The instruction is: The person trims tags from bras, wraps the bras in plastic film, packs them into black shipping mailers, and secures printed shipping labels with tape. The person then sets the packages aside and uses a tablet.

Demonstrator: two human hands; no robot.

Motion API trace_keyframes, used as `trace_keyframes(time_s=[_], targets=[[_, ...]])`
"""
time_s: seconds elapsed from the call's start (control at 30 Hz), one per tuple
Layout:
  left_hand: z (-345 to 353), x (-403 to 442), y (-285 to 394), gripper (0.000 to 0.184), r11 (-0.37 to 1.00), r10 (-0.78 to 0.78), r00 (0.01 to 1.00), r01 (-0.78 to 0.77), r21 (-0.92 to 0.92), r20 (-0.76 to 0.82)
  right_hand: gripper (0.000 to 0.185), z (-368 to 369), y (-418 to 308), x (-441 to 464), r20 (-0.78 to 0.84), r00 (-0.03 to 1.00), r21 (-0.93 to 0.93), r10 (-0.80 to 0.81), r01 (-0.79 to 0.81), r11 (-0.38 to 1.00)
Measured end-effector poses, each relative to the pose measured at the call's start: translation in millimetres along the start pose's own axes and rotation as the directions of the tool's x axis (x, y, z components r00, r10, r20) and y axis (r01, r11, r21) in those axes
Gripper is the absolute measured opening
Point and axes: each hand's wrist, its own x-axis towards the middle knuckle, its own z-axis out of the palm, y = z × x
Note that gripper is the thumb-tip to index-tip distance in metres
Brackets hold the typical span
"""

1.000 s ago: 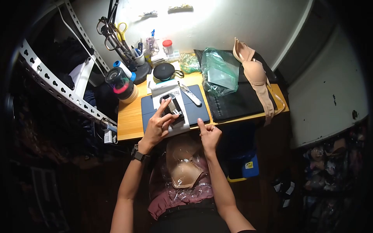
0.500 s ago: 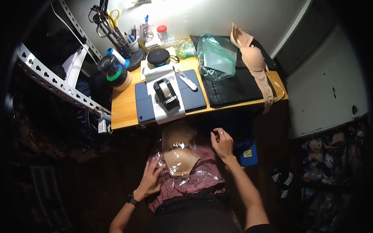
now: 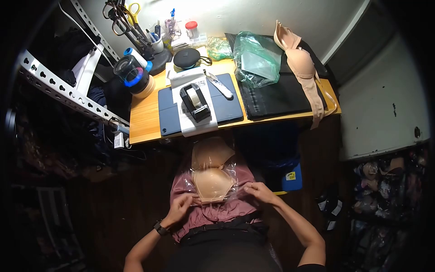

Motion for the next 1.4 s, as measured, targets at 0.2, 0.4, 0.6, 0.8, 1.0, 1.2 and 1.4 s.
trace_keyframes(time_s=[0.2, 0.4, 0.6, 0.8, 1.0, 1.2, 1.4], targets=[[-11.7, 27.5, 0.5, 0.037, 0.952, -0.205, 0.967, 0.161, -0.262, -0.152, 0.049, -18.3, 18.1, 29.1, 0.11, 0.991, 0.281, 0.075, -0.103, 0.954], [-11.1, 44.2, -10.1, 0.03, 0.985, -0.169, 0.92, 0.172, -0.025, -0.354, 0.05, -21.3, 41.4, 45.6, -0.018, 1.0, 0.207, 0.017, -0.013, 0.978], [-1.5, 55.0, -21.6, 0.026, 0.943, -0.017, 0.892, 0.163, 0.288, -0.451, 0.026, -32.5, -2.9, 43.7, -0.217, 0.976, -0.129, 0.004, -0.032, 0.991], [-2.8, 55.3, -30.5, 0.028, 0.91, 0.089, 0.87, 0.127, 0.395, -0.485, 0.027, -16.1, -76.4, 98.9, -0.735, 0.616, 0.083, -0.282, 0.495, 0.865], [-1.3, 55.1, -25.2, 0.03, 0.908, 0.107, 0.87, 0.112, 0.403, -0.481, 0.022, 17.9, -89.7, 134.4, -0.822, 0.533, 0.216, -0.2, 0.617, 0.757], [-0.9, 57.2, -28.5, 0.03, 0.895, 0.081, 0.873, 0.148, 0.422, -0.48, 0.025, 27.5, -103.7, 121.9, -0.814, 0.56, 0.314, -0.154, 0.647, 0.695], [1.6, 56.6, -20.0, 0.027, 0.901, 0.111, 0.87, 0.115, 0.418, -0.48, 0.011, 52.5, -140.5, 98.8, -0.496, 0.758, -0.054, -0.423, 0.46, 0.886]])
